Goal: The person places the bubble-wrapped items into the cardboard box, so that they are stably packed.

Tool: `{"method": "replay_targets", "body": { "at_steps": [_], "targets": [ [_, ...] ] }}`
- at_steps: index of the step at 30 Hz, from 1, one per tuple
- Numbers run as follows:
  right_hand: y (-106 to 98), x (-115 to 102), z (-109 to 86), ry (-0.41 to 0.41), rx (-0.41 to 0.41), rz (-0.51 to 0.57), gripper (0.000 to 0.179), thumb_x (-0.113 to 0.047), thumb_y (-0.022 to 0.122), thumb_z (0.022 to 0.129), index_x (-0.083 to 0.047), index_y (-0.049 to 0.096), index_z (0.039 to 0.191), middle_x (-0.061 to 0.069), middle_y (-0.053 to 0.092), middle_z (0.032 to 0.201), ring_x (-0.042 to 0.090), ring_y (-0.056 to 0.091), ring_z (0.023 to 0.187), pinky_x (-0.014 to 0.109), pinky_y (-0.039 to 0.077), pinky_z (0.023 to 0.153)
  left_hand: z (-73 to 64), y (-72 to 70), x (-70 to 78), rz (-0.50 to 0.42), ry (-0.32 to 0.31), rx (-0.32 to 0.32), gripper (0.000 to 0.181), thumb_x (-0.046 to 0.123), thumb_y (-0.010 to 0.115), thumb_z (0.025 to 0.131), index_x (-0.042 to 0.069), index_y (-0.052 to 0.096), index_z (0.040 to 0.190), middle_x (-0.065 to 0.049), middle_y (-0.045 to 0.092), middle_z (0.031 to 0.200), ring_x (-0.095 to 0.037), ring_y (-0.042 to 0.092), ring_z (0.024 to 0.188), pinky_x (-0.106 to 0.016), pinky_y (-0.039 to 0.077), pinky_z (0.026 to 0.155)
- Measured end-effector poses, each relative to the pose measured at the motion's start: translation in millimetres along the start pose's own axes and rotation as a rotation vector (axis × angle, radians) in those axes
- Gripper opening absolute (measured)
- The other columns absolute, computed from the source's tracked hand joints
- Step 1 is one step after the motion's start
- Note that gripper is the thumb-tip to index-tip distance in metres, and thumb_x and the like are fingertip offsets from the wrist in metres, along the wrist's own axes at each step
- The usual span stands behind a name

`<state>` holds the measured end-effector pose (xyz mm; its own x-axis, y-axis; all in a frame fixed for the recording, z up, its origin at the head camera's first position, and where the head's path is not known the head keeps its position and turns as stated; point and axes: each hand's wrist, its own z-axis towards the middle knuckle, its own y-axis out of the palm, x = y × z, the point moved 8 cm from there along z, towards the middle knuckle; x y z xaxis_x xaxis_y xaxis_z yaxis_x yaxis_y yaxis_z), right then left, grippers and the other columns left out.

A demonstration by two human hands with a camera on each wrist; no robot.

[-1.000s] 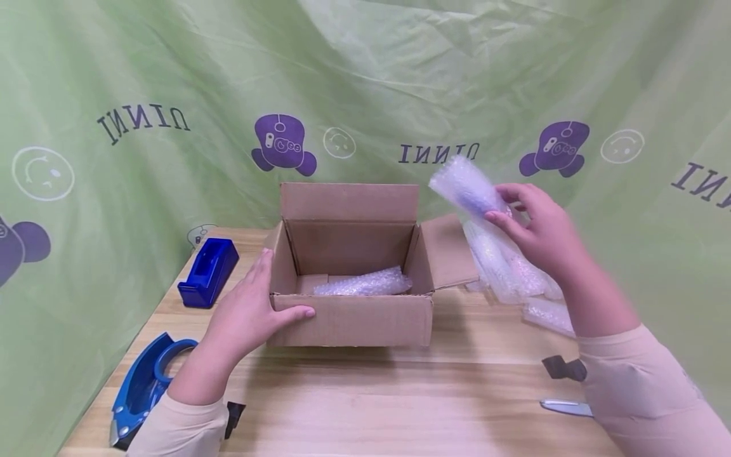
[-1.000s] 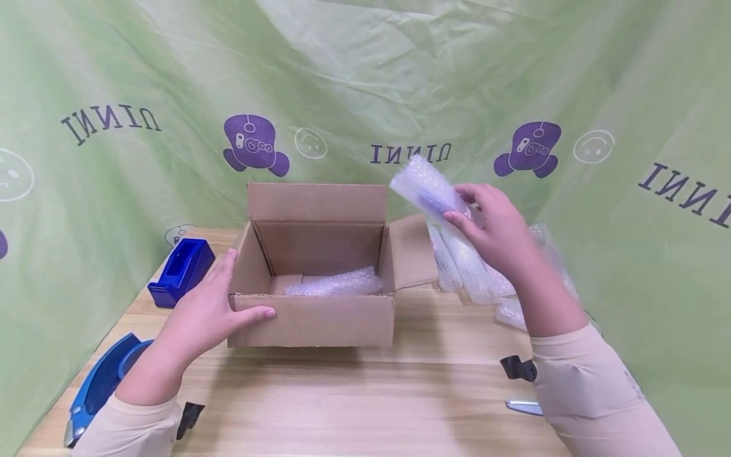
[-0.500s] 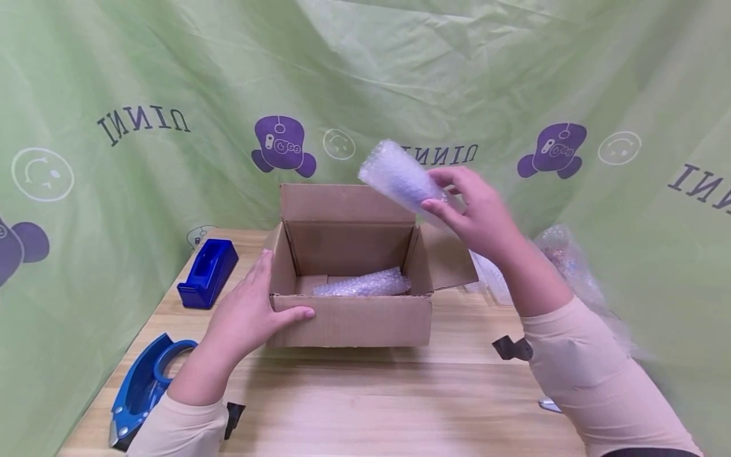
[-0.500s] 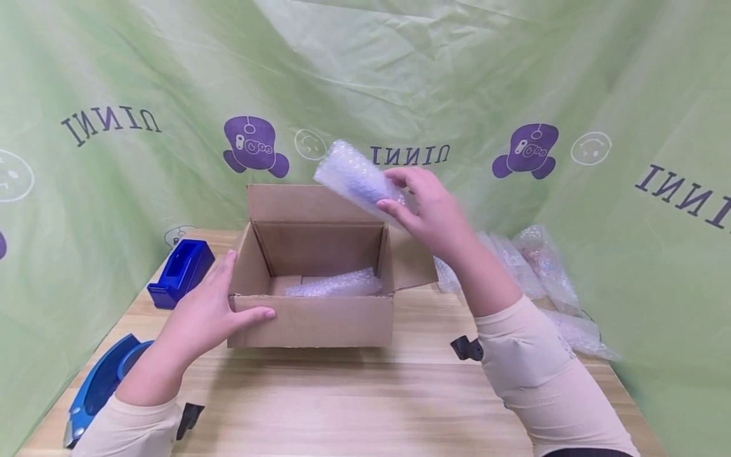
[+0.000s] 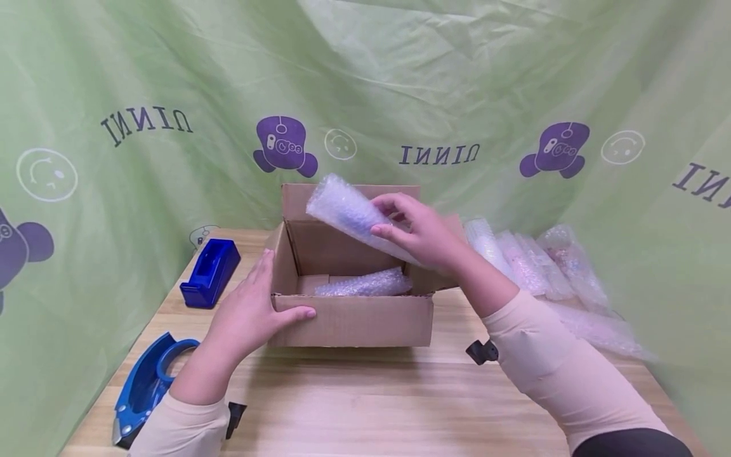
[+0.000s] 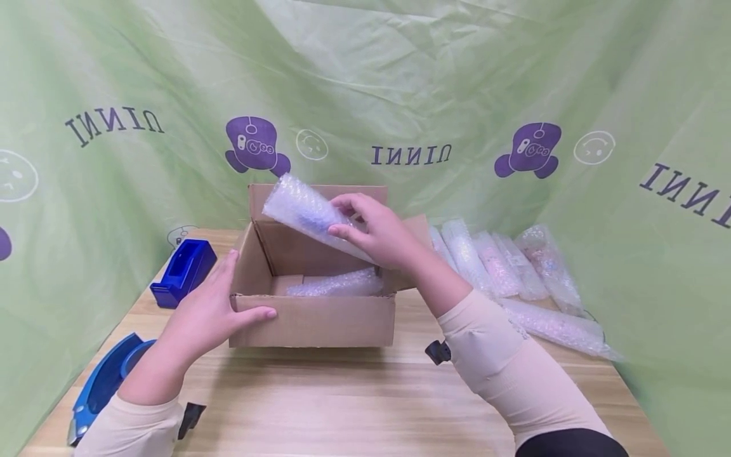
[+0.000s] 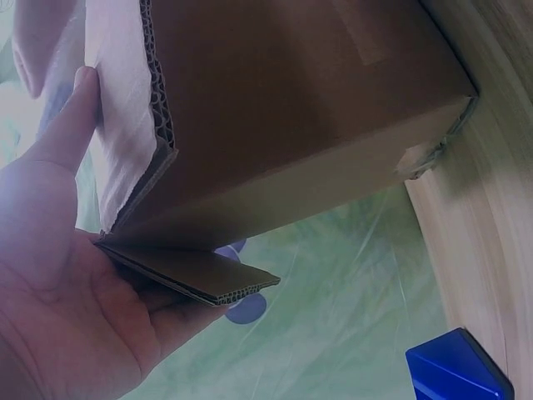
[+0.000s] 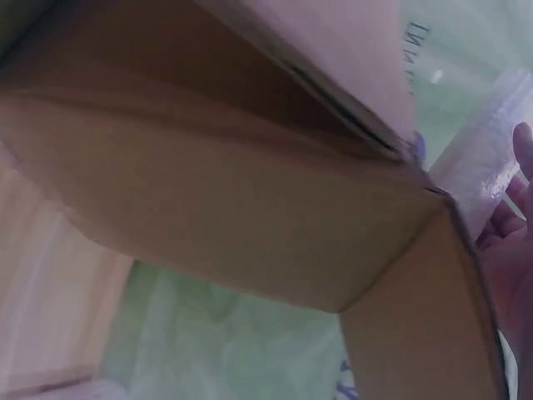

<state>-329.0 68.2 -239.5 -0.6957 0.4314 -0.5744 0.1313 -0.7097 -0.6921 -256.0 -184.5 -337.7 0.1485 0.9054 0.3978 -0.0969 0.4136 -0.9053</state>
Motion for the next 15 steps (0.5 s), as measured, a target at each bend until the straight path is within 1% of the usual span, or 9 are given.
{"method": "replay_targets", "body": {
  "at_steps": [4,8,11,15],
  "targets": [
    [15,6,-1.6,0.002,-0.053,0.001,0.04,-0.03,0.067,0.094,-0.01,0.059,0.127,0.001,0.063,0.117,0.015,0.058,0.11,0.034,0.049,0.098,0.1,0.3,0.5,-0.001,-0.001,-0.003,0.136,0.086,0.06,0.067,0.001,0.004,0.157,-0.023,0.012,0.162,-0.046,0.026,0.144,-0.064,0.031,0.11],
    [29,9,-3.1,-0.005,-0.115,-0.023,0.038,-0.032,0.068,0.093,-0.013,0.062,0.124,-0.001,0.064,0.118,0.012,0.058,0.113,0.034,0.048,0.101,0.3,0.3,0.5,0.002,0.001,-0.002,0.136,0.086,0.06,0.067,0.0,0.003,0.157,-0.024,0.012,0.162,-0.046,0.026,0.144,-0.063,0.032,0.11],
    [41,9,-3.3,-0.026,-0.188,-0.079,0.037,-0.034,0.068,0.093,-0.014,0.062,0.123,-0.002,0.065,0.118,0.011,0.059,0.113,0.033,0.047,0.102,0.4,0.5,0.4,0.003,0.001,-0.001,0.136,0.086,0.06,0.067,0.0,0.003,0.157,-0.024,0.013,0.162,-0.046,0.026,0.144,-0.063,0.033,0.109],
    [56,8,-4.1,-0.045,-0.278,-0.186,0.037,-0.039,0.068,0.092,-0.015,0.063,0.121,-0.004,0.066,0.114,0.009,0.06,0.109,0.032,0.048,0.099,0.3,1.0,0.4,0.002,-0.003,-0.003,0.136,0.086,0.059,0.067,0.001,0.003,0.157,-0.024,0.014,0.162,-0.046,0.027,0.144,-0.063,0.034,0.108]
  ]
}}
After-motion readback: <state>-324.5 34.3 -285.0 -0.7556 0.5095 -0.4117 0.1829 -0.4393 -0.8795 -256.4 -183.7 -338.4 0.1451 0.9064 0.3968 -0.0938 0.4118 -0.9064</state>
